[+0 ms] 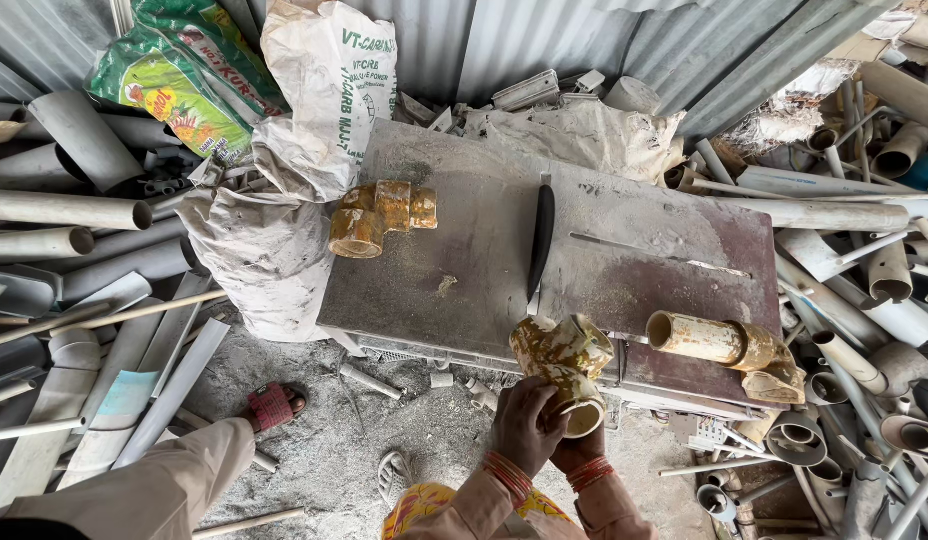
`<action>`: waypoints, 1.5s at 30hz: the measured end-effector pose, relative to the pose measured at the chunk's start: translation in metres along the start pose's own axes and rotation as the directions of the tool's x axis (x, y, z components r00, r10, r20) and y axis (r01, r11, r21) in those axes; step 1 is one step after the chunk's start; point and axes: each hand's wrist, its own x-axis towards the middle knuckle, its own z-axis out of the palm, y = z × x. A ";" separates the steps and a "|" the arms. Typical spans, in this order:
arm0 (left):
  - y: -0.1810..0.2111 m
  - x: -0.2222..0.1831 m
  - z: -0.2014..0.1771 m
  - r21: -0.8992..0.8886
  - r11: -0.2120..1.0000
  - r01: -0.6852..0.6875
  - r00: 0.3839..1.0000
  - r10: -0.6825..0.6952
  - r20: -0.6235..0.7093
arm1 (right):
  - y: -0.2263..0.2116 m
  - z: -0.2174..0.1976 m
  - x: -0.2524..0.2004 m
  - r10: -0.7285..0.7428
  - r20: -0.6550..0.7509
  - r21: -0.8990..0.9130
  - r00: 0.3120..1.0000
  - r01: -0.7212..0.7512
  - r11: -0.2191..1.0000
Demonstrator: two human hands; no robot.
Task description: The person processes various PVC pipe fittings by cleaning or fitting them together after they have been cut on a table saw.
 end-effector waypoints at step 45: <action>-0.048 -0.014 0.050 0.038 0.987 0.159 0.971 -0.163 0.175 | -0.009 -0.024 0.029 -0.632 -0.262 -0.820 0.729 0.177 0.544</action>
